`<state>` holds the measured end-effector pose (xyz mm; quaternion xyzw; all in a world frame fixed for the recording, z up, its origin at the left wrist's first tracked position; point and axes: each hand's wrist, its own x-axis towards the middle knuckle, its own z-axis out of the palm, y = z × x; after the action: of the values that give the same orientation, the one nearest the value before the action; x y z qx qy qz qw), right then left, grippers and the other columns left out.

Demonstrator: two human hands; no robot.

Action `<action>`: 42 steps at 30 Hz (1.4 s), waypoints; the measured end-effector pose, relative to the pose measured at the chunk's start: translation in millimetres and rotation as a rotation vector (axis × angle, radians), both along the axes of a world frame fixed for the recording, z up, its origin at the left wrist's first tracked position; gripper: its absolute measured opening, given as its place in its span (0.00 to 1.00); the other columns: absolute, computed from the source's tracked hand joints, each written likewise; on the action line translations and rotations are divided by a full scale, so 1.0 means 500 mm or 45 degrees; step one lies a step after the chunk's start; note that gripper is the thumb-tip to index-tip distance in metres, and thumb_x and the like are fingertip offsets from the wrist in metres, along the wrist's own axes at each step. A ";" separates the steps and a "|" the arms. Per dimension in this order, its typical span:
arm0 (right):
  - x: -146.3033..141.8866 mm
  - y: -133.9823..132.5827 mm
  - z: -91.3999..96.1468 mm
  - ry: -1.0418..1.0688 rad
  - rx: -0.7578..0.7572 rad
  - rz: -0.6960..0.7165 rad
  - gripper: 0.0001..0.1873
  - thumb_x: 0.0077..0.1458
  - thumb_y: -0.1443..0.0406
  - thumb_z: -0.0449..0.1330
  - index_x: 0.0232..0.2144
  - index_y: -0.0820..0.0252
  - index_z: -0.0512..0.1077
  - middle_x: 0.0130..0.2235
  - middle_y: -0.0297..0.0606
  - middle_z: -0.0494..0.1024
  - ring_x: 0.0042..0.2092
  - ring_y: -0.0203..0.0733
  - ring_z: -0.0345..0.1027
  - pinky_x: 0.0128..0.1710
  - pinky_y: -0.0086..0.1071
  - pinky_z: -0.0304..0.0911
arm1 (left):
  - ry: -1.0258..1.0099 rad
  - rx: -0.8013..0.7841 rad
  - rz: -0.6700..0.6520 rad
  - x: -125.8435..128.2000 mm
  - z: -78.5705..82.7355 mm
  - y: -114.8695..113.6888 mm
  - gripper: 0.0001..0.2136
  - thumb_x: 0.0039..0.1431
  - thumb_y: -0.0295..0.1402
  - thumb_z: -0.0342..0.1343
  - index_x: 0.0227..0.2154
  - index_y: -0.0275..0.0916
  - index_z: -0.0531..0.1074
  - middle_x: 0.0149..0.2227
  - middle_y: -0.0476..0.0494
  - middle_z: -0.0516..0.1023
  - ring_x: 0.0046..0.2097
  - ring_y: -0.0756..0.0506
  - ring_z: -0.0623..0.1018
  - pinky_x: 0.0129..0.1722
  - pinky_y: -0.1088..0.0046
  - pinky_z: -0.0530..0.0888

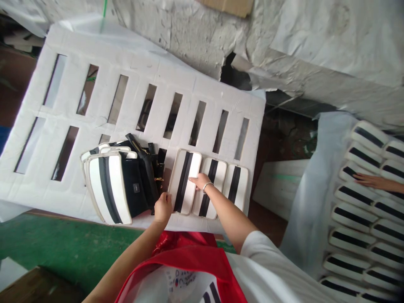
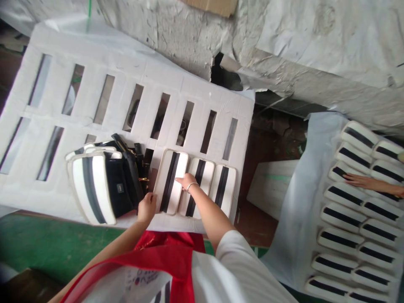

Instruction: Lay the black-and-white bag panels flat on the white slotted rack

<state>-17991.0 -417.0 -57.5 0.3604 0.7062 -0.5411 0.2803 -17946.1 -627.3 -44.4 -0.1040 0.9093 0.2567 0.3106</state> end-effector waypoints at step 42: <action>-0.054 -0.190 0.098 0.899 0.582 0.874 0.17 0.56 0.63 0.51 0.44 0.66 0.71 0.47 0.49 0.71 0.50 0.45 0.64 0.54 0.38 0.58 | 0.694 0.027 0.259 -0.092 0.119 -0.284 0.14 0.60 0.36 0.49 0.45 0.34 0.68 0.47 0.35 0.71 0.51 0.42 0.69 0.54 0.66 0.64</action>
<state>-18018.1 -512.1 -8.4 -0.0430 0.9342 -0.3394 0.1010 -17992.3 -769.1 15.2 -0.1188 0.9414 0.3144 0.0286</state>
